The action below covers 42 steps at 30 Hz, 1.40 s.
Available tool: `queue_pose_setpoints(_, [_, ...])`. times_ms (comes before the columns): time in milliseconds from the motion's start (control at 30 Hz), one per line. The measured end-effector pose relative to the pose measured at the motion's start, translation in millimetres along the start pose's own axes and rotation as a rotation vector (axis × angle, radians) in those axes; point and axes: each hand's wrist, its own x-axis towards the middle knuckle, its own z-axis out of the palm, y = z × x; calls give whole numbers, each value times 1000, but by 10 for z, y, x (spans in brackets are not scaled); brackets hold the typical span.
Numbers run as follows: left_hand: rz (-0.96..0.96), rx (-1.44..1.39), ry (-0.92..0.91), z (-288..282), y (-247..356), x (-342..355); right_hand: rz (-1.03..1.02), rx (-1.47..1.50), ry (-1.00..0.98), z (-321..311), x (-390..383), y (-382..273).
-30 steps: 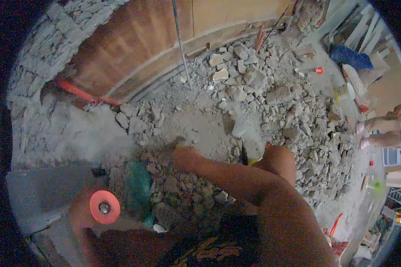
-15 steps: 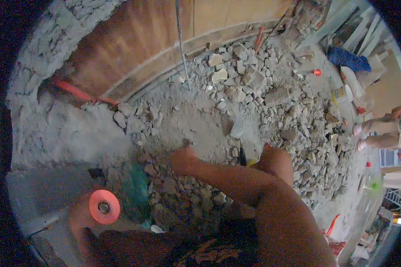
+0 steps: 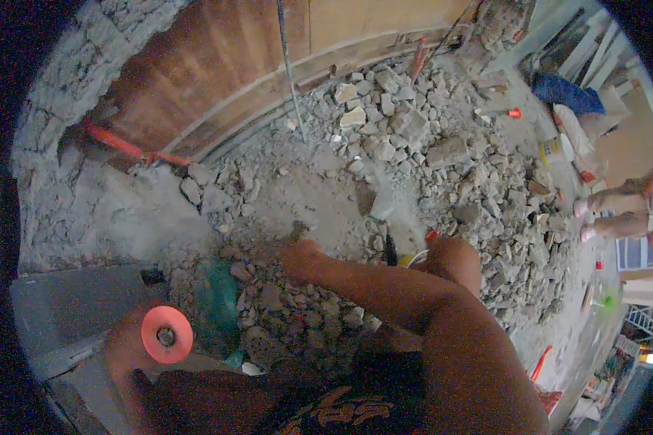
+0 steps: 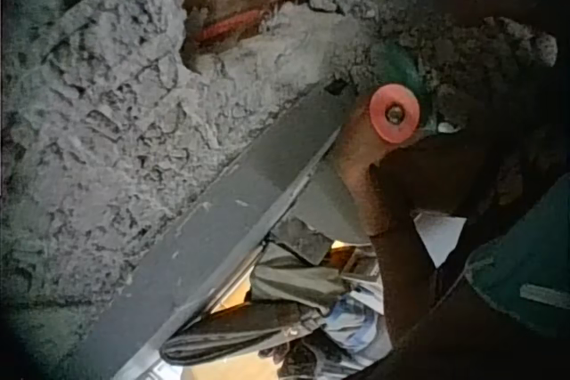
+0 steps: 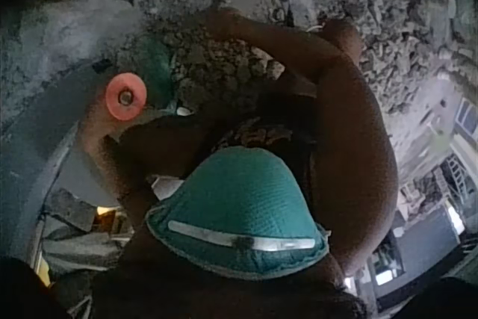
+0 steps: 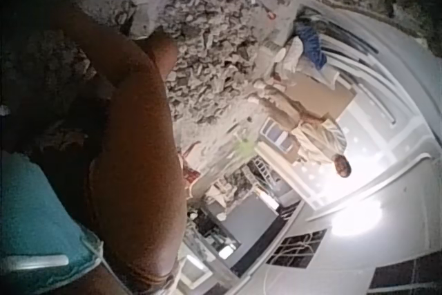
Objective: The person chisels concrete from a wall using a hammer and a chisel.
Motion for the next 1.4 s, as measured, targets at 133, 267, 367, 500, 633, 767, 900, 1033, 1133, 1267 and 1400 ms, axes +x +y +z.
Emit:
queue_pose_setpoints(133, [-4, 8, -6, -17, 30, 45, 84, 54, 21, -12, -96, 29])
queue_pose_setpoints(267, [14, 23, 3, -75, 83, 150, -7, -59, 84, 135, -16, 176])
queue_pose_setpoints(367, [9, 23, 10, -83, 139, 191, -37, -22, 40, 80, -37, 133])
queue_pose_setpoints(500, [-2, 30, -4, -99, 215, 288, 50, 50, 10, 175, 96, 192])
queue_pose_setpoints(633, [-13, 26, -6, -137, 203, 319, 22, 28, 58, 272, 138, 225])
queue_pose_setpoints(767, [-23, 22, -14, -159, 175, 276, -50, 132, 30, 46, 176, 260])
queue_pose_setpoints(900, [-2, 22, -51, -160, 263, 415, 32, 103, 191, 56, 440, 793])
queue_pose_setpoints(1033, [67, -163, 5, -196, 316, 360, 135, 291, 329, -818, 90, 479])
queue_pose_setpoints(1133, [51, -17, -3, -199, 337, 368, 19, 96, 505, -957, 106, 394])
queue_pose_setpoints(1267, [64, 11, -21, -219, 338, 335, 64, 480, 863, -1224, 125, 117])
queue_pose_setpoints(1400, [41, 59, 9, -242, 365, 295, 89, 549, 1072, -1429, 308, 52])
